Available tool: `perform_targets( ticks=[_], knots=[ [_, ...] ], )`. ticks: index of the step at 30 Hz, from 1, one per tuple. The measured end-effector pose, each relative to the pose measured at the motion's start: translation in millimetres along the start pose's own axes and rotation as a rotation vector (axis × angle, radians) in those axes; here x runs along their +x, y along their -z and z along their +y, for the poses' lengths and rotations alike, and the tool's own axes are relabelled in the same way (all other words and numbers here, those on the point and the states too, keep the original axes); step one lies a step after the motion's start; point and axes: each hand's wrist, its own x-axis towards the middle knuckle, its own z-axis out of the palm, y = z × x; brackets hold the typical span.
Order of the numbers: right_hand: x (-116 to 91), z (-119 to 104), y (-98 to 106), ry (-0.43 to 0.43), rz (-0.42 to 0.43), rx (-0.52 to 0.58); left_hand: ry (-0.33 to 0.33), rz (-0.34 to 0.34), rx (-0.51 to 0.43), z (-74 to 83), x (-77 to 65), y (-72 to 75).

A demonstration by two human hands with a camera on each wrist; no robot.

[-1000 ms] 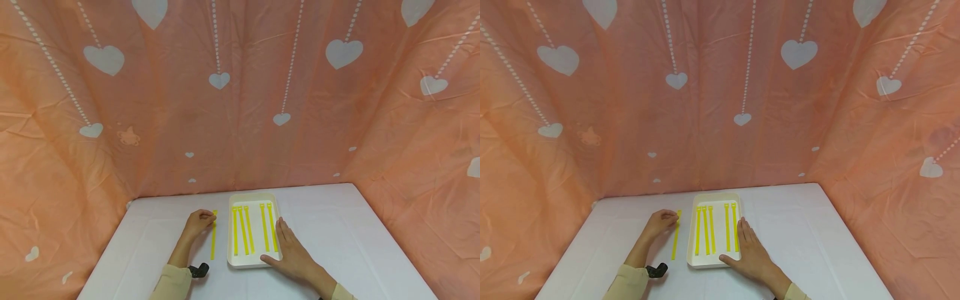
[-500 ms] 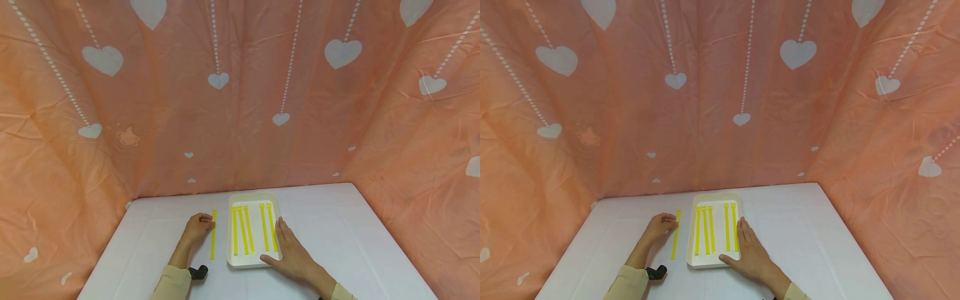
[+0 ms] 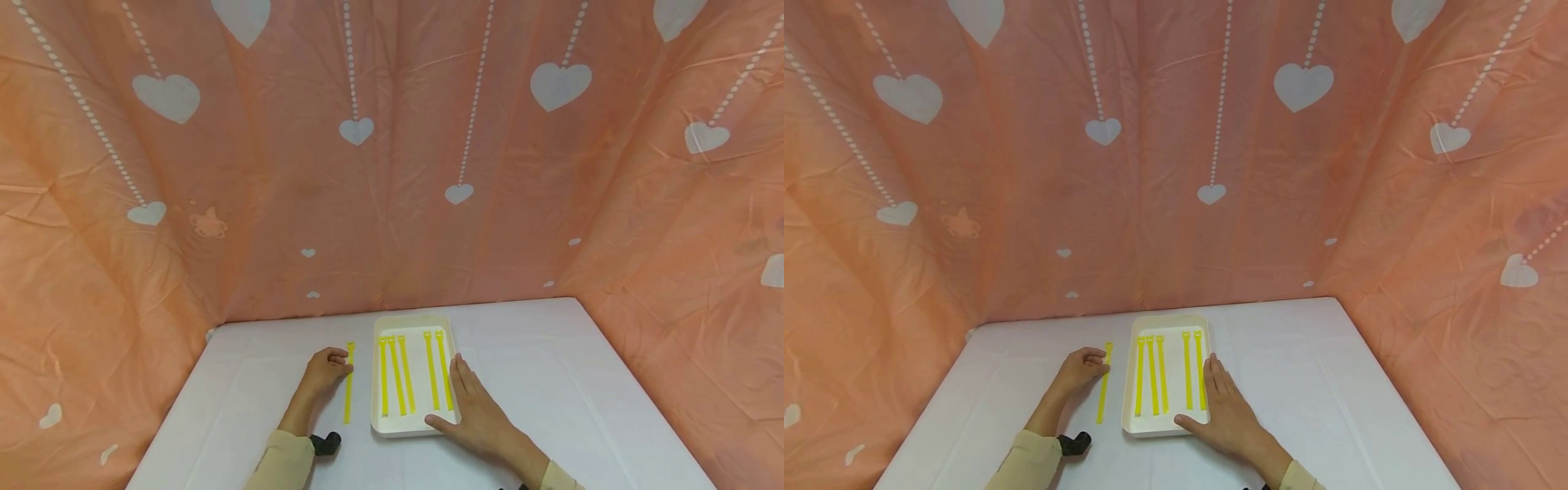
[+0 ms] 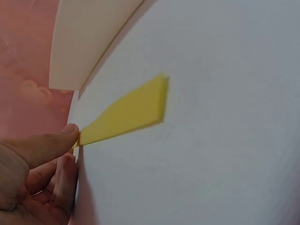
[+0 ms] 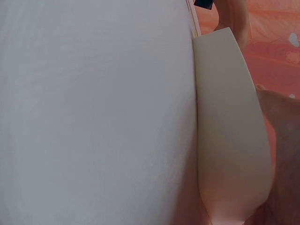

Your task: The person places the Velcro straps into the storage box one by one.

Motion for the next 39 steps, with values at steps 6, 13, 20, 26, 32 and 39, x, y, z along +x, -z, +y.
perform_targets(
  ticks=[6,13,20,26,32,39],
  knots=[
    [-0.4,0.2,-0.3,0.009,0.009,0.012,0.021,0.012,0.019,-0.5,-0.6,-4.1],
    [-2.1,-0.8,-0.9,0.002,0.02,0.004,0.026,0.017,0.045,0.2,-0.7,-6.0],
    [1.4,-2.6,3.8,-0.036,-0.055,0.015,0.034,0.014,0.066,0.7,-0.8,-5.3],
    [-0.5,2.6,-2.8,-0.012,0.004,-0.001,0.032,0.014,0.066,1.0,-2.0,-4.4],
    [0.8,2.9,-1.2,-0.031,-0.036,0.008,0.018,0.02,0.063,-2.2,-0.4,-5.2],
    [1.1,2.5,-0.6,-0.023,-0.025,0.007,-0.007,0.026,0.05,-4.1,0.1,-5.6]
  ],
)
